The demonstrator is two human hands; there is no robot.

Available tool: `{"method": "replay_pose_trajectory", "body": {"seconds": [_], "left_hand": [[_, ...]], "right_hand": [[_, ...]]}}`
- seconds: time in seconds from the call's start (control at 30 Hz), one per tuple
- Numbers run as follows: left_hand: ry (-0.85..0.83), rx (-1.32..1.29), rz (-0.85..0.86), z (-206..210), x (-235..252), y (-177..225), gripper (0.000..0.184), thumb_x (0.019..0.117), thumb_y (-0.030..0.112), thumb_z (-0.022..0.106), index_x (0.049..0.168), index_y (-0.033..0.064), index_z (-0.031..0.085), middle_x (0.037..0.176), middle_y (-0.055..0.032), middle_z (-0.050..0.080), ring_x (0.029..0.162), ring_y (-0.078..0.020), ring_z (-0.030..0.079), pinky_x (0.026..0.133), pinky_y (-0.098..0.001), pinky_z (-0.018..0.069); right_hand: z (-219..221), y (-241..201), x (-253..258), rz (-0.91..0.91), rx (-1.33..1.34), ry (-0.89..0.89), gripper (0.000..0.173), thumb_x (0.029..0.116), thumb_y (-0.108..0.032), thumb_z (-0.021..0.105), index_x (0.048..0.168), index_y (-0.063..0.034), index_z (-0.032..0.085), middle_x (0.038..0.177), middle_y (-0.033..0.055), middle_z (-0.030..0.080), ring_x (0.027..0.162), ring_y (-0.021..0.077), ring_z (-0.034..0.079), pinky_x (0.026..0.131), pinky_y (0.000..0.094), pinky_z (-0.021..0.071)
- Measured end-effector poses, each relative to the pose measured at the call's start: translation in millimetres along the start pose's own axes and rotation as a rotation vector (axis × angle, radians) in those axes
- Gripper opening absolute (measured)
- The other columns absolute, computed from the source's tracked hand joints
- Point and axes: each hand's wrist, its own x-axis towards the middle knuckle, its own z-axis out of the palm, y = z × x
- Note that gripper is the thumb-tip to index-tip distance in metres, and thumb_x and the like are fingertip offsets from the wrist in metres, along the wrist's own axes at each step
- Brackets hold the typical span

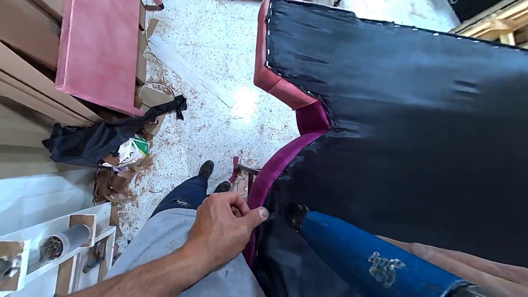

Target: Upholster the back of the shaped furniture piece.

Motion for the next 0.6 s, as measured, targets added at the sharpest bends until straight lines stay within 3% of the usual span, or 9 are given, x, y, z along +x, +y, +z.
{"method": "replay_pose_trajectory", "body": {"seconds": [0.07, 0.13, 0.3, 0.5, 0.6], "left_hand": [[-0.007, -0.056, 0.037, 2, 3, -8, 0.035, 0.082, 0.054, 0.076, 0.091, 0.0206, 0.07, 0.082, 0.0082, 0.069, 0.079, -0.0071, 0.068, 0.074, -0.0328, 0.0566], [-0.019, -0.099, 0.043, 3, 4, -10, 0.039, 0.0816, 0.054, 0.076, 0.097, 0.0193, 0.069, 0.09, 0.006, 0.071, 0.085, -0.009, 0.07, 0.078, -0.0342, 0.0583], [-0.047, -0.145, 0.057, 3, 4, -12, 0.039, 0.0829, 0.053, 0.076, 0.099, 0.0177, 0.07, 0.097, 0.0042, 0.068, 0.09, -0.0084, 0.069, 0.08, -0.0314, 0.0591], [-0.071, -0.154, 0.043, 1, 4, -12, 0.037, 0.0849, 0.051, 0.076, 0.098, 0.0171, 0.07, 0.098, 0.0032, 0.066, 0.09, -0.0083, 0.067, 0.079, -0.0306, 0.0576], [-0.069, -0.141, 0.045, 1, 4, -13, 0.037, 0.0843, 0.052, 0.076, 0.097, 0.018, 0.069, 0.097, 0.0046, 0.066, 0.087, -0.0069, 0.066, 0.077, -0.0298, 0.057]], "right_hand": [[-2, 1, 11, -0.005, -0.023, -0.067, 0.039, 0.092, -0.027, 0.069, 0.117, 0.003, 0.072, 0.095, 0.023, 0.075, 0.083, 0.0333, 0.073, 0.072, 0.0481, 0.0576], [-1, 0, 20, -0.01, -0.048, -0.097, 0.036, 0.0918, -0.026, 0.07, 0.115, 0.002, 0.072, 0.094, 0.0221, 0.075, 0.082, 0.0316, 0.073, 0.071, 0.0466, 0.0575], [5, -3, 33, -0.012, -0.09, -0.133, 0.034, 0.0909, -0.024, 0.07, 0.112, 0.0027, 0.073, 0.091, 0.0223, 0.075, 0.08, 0.0327, 0.073, 0.069, 0.0467, 0.0573], [14, -6, 36, 0.009, -0.087, -0.165, 0.035, 0.0897, -0.022, 0.07, 0.114, 0.0028, 0.072, 0.094, 0.0226, 0.075, 0.083, 0.0324, 0.074, 0.073, 0.0453, 0.0581], [19, -5, 29, 0.015, -0.118, -0.132, 0.034, 0.0887, -0.023, 0.071, 0.109, 0.0046, 0.071, 0.092, 0.0237, 0.075, 0.082, 0.0334, 0.074, 0.073, 0.045, 0.0584]]}}
